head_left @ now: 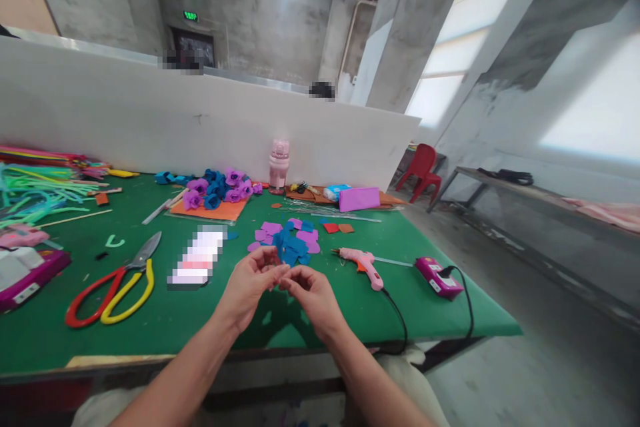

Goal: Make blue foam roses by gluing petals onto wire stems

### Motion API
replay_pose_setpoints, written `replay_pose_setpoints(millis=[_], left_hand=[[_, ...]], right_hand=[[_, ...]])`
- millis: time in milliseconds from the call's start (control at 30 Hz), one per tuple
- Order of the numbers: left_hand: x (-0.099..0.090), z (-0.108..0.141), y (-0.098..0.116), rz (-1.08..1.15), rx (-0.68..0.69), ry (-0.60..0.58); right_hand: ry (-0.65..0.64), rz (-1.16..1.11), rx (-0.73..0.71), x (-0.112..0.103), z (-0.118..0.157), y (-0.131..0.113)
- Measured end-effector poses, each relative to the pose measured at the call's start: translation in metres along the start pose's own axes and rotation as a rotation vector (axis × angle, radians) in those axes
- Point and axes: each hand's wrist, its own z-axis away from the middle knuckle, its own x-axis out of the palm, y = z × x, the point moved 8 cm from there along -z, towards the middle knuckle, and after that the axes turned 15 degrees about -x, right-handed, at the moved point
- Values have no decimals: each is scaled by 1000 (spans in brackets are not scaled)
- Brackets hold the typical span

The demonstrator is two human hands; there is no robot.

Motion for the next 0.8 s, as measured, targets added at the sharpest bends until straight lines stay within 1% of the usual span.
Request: replay_pose_setpoints(millis=[133,233,400,533,700,800], left_hand=[[1,-3,-5,-36,-26,-90],[-2,-6,-9,-2,-34,-100],[-3,-9,-13,79,-79,-127],[-1,-8,-13,56,-105,-146],[1,-6,-11,-13,-72,-117],[-1,-5,-9,-40,-52,-64]], right_hand=[[35,-23,38,-2,0,-2],[38,-25,54,-3,1,-2],[-4,-86,102,1,3,3],[-22,-138,119,4,4,3],[16,-115,99,1,4,1],[12,-99,100,1,4,2]])
